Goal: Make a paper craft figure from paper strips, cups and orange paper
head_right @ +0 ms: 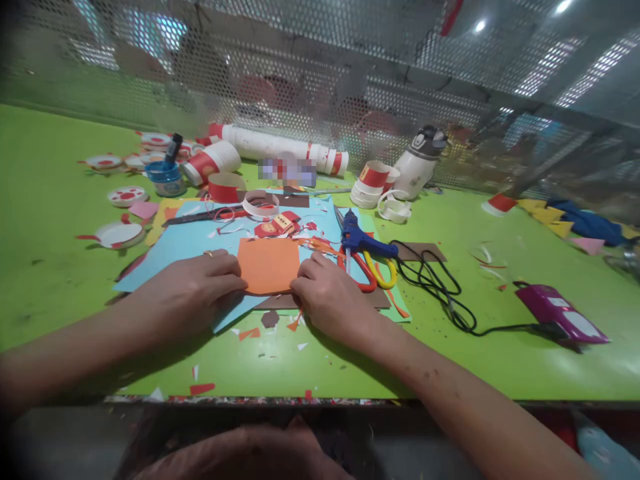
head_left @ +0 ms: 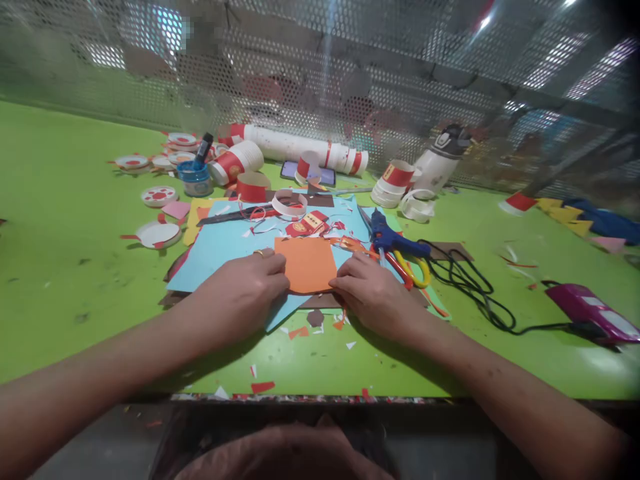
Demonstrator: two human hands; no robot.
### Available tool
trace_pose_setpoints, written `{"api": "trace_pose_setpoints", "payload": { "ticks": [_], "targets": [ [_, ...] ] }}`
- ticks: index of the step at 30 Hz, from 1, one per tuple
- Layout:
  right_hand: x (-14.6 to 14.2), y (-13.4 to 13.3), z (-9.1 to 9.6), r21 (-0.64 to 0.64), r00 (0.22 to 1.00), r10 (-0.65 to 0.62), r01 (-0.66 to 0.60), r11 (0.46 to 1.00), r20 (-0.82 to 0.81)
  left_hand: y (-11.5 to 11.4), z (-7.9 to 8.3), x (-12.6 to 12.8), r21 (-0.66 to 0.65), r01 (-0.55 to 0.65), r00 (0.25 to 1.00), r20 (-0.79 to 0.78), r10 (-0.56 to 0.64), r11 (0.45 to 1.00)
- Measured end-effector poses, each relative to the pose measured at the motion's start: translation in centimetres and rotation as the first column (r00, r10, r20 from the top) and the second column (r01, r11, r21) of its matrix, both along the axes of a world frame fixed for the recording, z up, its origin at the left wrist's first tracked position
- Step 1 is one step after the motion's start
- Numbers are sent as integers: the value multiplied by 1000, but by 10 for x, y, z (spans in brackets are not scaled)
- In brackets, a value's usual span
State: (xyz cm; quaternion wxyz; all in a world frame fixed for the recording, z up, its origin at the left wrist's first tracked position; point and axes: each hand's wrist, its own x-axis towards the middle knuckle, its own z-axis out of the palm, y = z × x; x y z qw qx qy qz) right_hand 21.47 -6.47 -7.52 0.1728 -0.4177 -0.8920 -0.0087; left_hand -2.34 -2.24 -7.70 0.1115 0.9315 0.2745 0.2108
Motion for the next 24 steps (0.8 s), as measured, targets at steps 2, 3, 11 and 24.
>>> {"api": "trace_pose_setpoints", "payload": {
  "ticks": [2, 3, 11, 24],
  "targets": [
    [0, -1, 0, -8, 1000, -15, 14, 1000, -21, -1, 0, -1, 74, -7, 992, -129, 16, 997],
    [0, -1, 1, -23, 999, -20, 19, 1000, -38, -2, 1, -2, 98, -12, 986, -162, 28, 995],
    [7, 13, 10, -231, 988, -29, -7, 973, -152, 6, 2, -1, -147, -115, 991, -81, 104, 982],
    [1, 30, 15, -420, 946, -280, 190, 887, -165, 17, 5, 3, -351, -218, 974, -135, 181, 911]
  ]
}}
